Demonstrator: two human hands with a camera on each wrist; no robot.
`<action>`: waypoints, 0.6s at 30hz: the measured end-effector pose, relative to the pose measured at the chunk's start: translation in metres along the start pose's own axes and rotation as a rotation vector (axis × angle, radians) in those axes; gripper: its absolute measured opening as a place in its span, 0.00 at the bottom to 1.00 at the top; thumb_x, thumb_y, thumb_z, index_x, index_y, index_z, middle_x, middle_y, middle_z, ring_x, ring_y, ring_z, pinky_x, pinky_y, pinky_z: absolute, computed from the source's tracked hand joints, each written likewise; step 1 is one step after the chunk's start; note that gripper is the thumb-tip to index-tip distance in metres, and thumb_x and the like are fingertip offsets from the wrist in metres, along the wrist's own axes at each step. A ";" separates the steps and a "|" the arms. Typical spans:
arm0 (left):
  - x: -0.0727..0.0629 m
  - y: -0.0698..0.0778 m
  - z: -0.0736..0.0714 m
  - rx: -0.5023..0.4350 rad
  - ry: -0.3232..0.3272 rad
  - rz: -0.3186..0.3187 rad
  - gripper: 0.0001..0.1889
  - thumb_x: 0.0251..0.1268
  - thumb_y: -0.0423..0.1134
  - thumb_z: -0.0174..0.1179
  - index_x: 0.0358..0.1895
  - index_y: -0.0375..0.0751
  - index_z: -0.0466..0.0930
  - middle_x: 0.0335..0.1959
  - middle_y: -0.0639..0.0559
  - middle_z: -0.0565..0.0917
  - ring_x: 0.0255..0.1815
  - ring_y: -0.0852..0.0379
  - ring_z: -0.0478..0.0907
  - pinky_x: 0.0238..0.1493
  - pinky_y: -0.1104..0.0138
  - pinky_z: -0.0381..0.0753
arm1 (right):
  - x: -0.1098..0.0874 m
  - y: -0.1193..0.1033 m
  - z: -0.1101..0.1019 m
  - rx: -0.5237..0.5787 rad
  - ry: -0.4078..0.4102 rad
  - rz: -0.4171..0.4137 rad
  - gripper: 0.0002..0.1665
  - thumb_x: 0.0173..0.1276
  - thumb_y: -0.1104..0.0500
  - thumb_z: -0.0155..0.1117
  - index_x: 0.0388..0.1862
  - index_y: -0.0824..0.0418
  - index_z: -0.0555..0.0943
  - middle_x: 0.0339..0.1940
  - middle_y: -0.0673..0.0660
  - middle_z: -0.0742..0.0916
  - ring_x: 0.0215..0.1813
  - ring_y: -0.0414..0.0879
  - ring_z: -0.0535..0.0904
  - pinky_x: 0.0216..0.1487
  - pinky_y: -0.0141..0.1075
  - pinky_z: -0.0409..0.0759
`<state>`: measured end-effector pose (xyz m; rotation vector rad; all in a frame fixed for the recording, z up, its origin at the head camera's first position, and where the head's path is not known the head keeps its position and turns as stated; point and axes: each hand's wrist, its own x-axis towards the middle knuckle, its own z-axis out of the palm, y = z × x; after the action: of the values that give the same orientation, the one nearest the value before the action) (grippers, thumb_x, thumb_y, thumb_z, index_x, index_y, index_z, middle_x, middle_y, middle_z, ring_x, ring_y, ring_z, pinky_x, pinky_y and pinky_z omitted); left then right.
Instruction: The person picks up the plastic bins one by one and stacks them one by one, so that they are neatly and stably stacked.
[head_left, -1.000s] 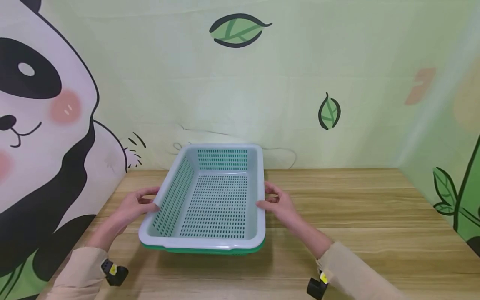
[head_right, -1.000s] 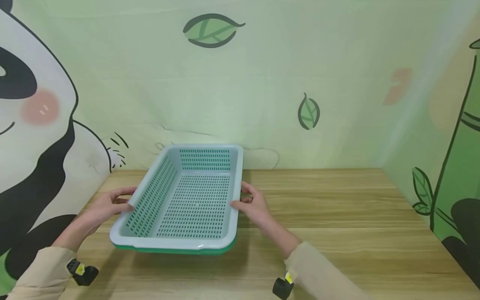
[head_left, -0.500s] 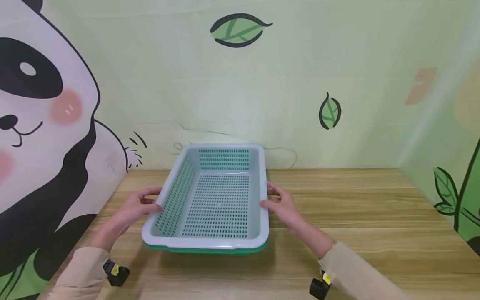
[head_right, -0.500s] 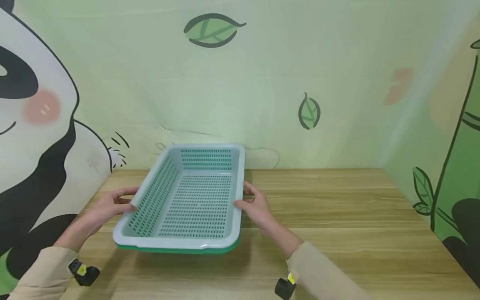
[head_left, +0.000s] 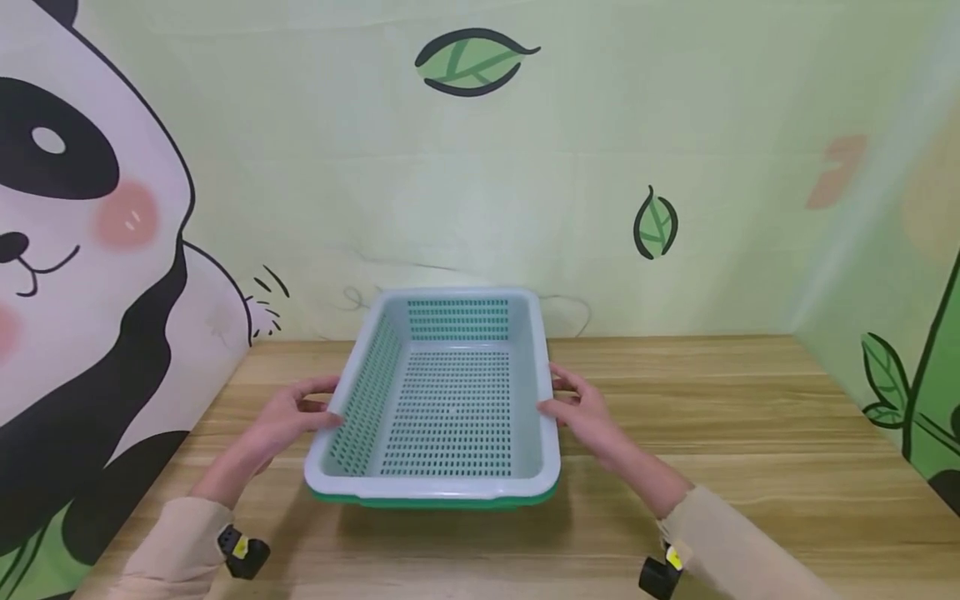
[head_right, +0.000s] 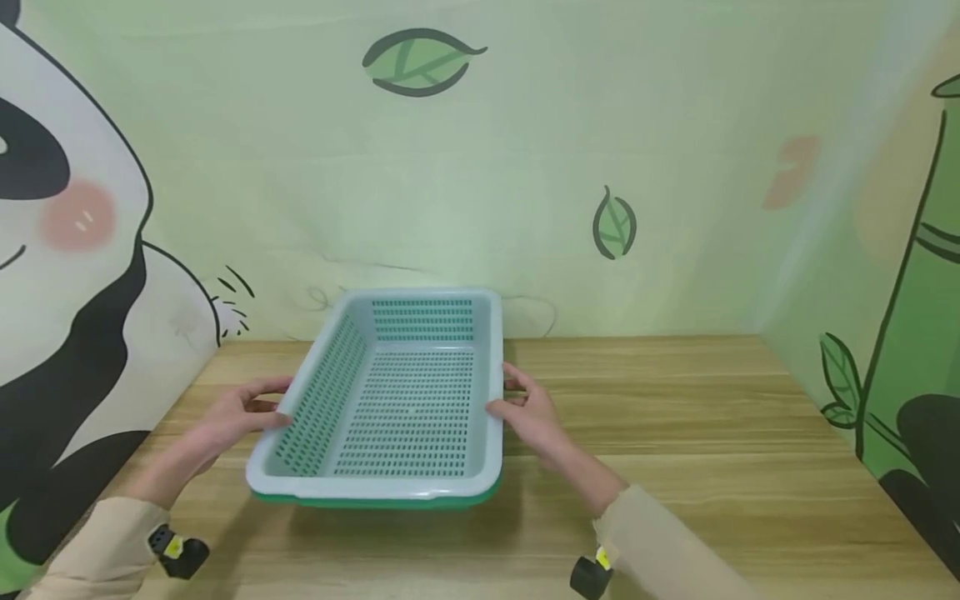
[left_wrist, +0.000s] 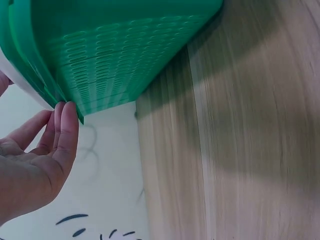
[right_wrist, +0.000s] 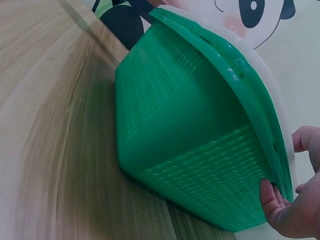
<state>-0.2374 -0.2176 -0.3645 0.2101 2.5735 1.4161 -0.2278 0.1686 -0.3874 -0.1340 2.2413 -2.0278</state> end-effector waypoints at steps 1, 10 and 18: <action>0.000 0.001 0.002 -0.002 0.000 0.002 0.35 0.55 0.40 0.62 0.66 0.35 0.59 0.57 0.37 0.70 0.50 0.47 0.72 0.48 0.56 0.74 | 0.000 0.000 -0.002 -0.003 0.001 -0.001 0.38 0.57 0.66 0.57 0.68 0.63 0.59 0.56 0.65 0.70 0.46 0.49 0.76 0.45 0.40 0.77; 0.000 0.010 0.015 -0.028 -0.014 0.025 0.34 0.56 0.40 0.62 0.66 0.35 0.59 0.58 0.37 0.69 0.50 0.48 0.73 0.47 0.57 0.76 | -0.004 0.002 -0.019 -0.064 -0.005 -0.004 0.39 0.58 0.65 0.57 0.69 0.64 0.57 0.58 0.66 0.70 0.47 0.50 0.75 0.47 0.40 0.76; 0.003 0.015 0.029 -0.066 -0.016 0.036 0.35 0.54 0.39 0.63 0.65 0.35 0.60 0.59 0.37 0.68 0.50 0.48 0.73 0.48 0.58 0.76 | -0.010 0.000 -0.037 -0.090 -0.023 -0.020 0.39 0.58 0.65 0.56 0.69 0.65 0.56 0.58 0.68 0.68 0.45 0.48 0.75 0.46 0.39 0.76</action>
<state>-0.2331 -0.1847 -0.3673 0.2575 2.5184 1.5027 -0.2237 0.2061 -0.3835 -0.1870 2.3268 -1.9255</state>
